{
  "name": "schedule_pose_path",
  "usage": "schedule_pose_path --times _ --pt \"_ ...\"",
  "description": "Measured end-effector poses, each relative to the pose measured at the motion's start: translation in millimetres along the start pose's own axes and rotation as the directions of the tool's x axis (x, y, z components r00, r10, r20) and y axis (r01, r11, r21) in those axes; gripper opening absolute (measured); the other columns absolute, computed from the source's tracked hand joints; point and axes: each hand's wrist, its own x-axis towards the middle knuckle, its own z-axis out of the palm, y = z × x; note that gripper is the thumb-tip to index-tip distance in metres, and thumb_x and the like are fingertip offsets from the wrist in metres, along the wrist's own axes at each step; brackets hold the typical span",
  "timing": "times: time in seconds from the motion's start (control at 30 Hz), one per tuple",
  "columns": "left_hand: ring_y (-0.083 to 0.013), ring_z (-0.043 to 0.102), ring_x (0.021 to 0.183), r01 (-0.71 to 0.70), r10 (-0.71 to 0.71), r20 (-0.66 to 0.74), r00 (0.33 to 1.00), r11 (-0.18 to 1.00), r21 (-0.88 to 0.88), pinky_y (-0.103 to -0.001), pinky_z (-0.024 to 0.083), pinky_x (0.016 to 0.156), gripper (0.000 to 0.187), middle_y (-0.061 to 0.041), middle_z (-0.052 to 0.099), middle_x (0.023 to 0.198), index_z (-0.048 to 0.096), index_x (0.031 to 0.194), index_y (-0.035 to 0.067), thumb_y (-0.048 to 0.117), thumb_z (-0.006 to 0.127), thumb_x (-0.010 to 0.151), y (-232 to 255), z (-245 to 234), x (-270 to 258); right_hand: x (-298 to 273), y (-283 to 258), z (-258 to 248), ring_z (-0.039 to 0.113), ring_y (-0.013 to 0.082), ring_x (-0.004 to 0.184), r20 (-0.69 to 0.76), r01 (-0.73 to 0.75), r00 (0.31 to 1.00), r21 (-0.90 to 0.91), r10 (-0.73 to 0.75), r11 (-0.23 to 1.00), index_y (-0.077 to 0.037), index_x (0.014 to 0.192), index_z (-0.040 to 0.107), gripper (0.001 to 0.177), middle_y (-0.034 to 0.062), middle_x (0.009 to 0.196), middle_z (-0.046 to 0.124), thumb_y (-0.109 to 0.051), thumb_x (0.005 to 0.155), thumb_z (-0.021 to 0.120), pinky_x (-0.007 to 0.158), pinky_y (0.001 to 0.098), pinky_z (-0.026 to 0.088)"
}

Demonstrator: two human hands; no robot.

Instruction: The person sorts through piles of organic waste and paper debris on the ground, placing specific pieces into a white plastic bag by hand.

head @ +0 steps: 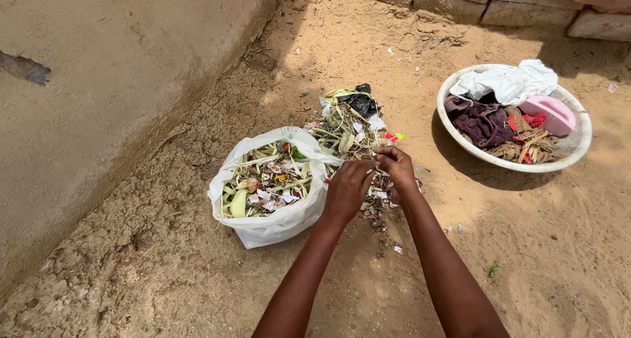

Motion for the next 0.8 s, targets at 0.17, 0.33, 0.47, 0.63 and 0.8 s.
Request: schedule_pose_path --times 0.17,0.33,0.47,0.63,0.8 --pt "-0.0351 0.057 0.132 0.169 -0.167 0.388 0.907 0.985 0.030 -0.046 0.045 0.112 0.054 -0.020 0.061 0.141 0.060 0.139 0.007 0.011 0.075 0.087 -8 78 -48 18 46 -68 0.064 0.0156 0.084 -0.124 -0.082 0.990 -0.055 0.075 0.995 -0.005 0.109 0.071 0.019 0.0061 0.100 0.072 0.001 0.094 0.062 0.076 0.0328 0.057" --pt "-0.0434 0.026 0.149 0.302 -0.433 0.564 0.703 0.900 0.315 -0.055 0.031 0.119 0.094 -0.027 0.024 0.161 0.033 0.155 0.009 0.016 0.086 0.078 -59 137 -86 11 85 -93 0.063 0.0096 0.078 -0.184 -0.144 0.977 -0.214 0.104 0.966 -0.004 0.109 0.069 0.016 0.0033 0.096 0.070 0.000 0.095 0.063 0.065 0.0291 0.052" --pt "-0.0449 0.015 0.154 0.357 -0.585 0.587 0.559 0.809 0.467 -0.060 0.028 0.120 0.119 -0.025 0.009 0.169 0.013 0.164 0.015 0.018 0.090 0.073 -81 157 -90 7 95 -90 0.063 0.0151 0.075 -0.173 -0.160 0.979 -0.336 0.106 0.928 -0.005 0.109 0.070 0.013 0.0077 0.097 0.071 -0.004 0.096 0.066 0.064 0.0309 0.052" --pt "-0.0415 0.011 0.157 0.335 -0.641 0.537 0.548 0.757 0.561 -0.058 0.023 0.123 0.124 -0.022 0.008 0.169 0.012 0.163 0.014 0.026 0.094 0.071 -75 146 -77 15 92 -75 0.071 0.0135 0.087 -0.127 -0.102 0.991 -0.437 0.051 0.894 -0.007 0.110 0.072 0.017 0.0065 0.108 0.074 -0.006 0.094 0.064 0.076 0.0285 0.059" --pt "-0.0394 0.012 0.158 0.308 -0.671 0.572 0.472 0.733 0.606 -0.056 0.028 0.121 0.126 -0.023 0.008 0.170 0.014 0.162 0.010 0.031 0.096 0.069 -72 140 -62 29 75 -58 0.067 0.0246 0.096 -0.088 0.144 0.951 -0.723 -0.297 0.675 -0.013 0.112 0.075 0.023 0.0132 0.112 0.068 -0.005 0.092 0.071 0.089 0.0396 0.055"
